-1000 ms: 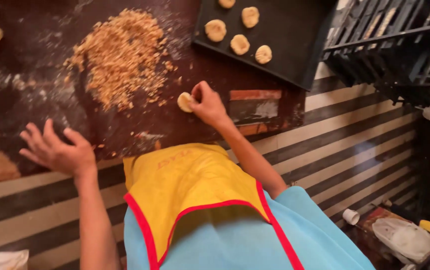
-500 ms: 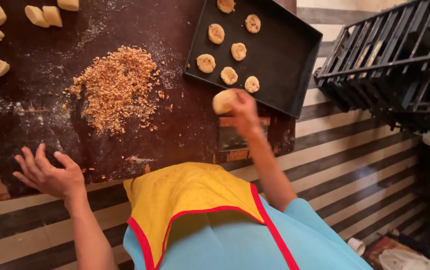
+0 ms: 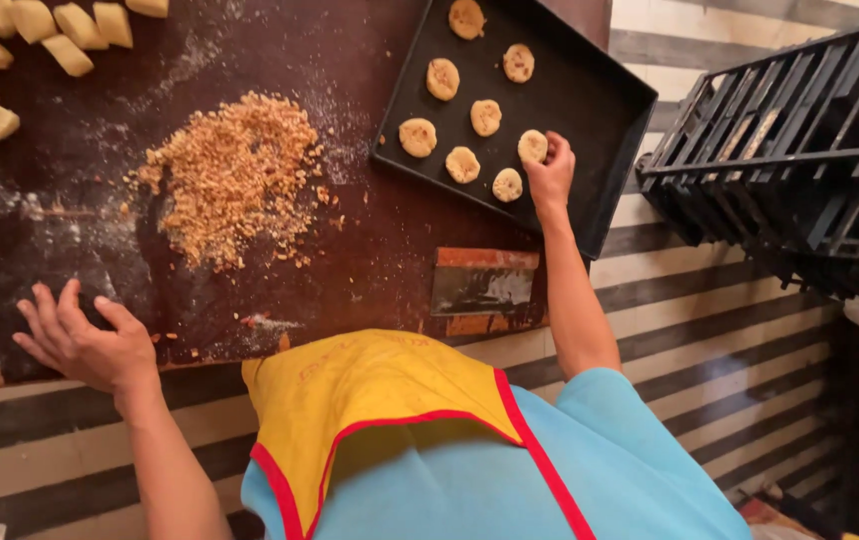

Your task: The person picks up small dough pieces from the table, presses them flat by hand, dips the flattened dough into a pile of crushed nut topping, and places the coated dough pieces onto a black baking tray, filling the tray row by row. At the end the person carries the filled tray away and starts a new tray.

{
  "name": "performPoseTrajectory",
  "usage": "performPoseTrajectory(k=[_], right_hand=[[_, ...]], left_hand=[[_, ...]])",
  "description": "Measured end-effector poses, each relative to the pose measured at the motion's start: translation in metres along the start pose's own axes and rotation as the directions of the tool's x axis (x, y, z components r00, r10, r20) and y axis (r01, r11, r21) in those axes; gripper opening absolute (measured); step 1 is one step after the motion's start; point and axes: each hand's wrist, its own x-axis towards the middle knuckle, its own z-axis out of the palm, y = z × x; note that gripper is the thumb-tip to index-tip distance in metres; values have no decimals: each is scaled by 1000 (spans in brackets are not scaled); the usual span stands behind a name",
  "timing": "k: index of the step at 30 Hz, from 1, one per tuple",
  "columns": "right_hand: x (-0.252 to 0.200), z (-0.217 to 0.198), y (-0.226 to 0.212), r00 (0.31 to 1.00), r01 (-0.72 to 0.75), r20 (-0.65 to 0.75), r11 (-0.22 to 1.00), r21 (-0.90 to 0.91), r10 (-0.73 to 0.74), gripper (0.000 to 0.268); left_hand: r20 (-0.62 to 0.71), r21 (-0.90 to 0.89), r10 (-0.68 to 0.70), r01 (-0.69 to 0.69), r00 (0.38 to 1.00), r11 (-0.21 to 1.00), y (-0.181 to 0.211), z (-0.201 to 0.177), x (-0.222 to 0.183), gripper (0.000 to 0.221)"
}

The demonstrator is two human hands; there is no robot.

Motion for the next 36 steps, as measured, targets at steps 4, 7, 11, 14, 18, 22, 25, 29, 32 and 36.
performPoseTrajectory(k=[4, 7, 11, 14, 18, 22, 25, 29, 32, 36], right_hand=[[4, 9, -13, 974, 224, 0, 965, -133, -226, 61], [2, 1, -11, 920, 362, -42, 887, -286, -389, 52], [-24, 11, -79, 873, 437, -137, 875, -210, -469, 36], [-59, 37, -142, 921, 388, 1, 916, 99, -390, 25], [-107, 103, -245, 903, 301, 211, 902, 311, -374, 18], [-127, 198, -320, 744, 204, 486, 848, 489, -459, 26], [-118, 258, -371, 667, 375, 451, 790, 485, -593, 34], [-102, 309, -420, 534, 737, 318, 616, 280, -783, 44], [-92, 330, -433, 561, 715, 440, 678, 168, -701, 41], [-85, 311, -410, 660, 504, 594, 857, 106, -461, 38]], left_hand=[[1, -13, -5, 5, 1000, 1000, 0, 5, -1, 33], [-6, -35, 12, -12, 1000, 999, 3, 5, 2, 34], [-54, -59, -36, 33, 998, 998, 12, -3, 9, 34], [-86, -32, -49, 47, 995, 998, 14, -4, 10, 35], [-101, -49, -75, 70, 992, 996, 14, -19, 12, 34], [-82, -85, -81, 74, 993, 994, 16, -27, 16, 34], [-88, -104, -87, 78, 992, 992, 16, -27, 19, 33], [-125, -133, -97, 80, 987, 988, 8, -19, 13, 31], [-131, -150, -105, 85, 986, 985, 6, -20, 16, 31], [-103, -159, -88, 71, 991, 985, 6, -21, 15, 31]])
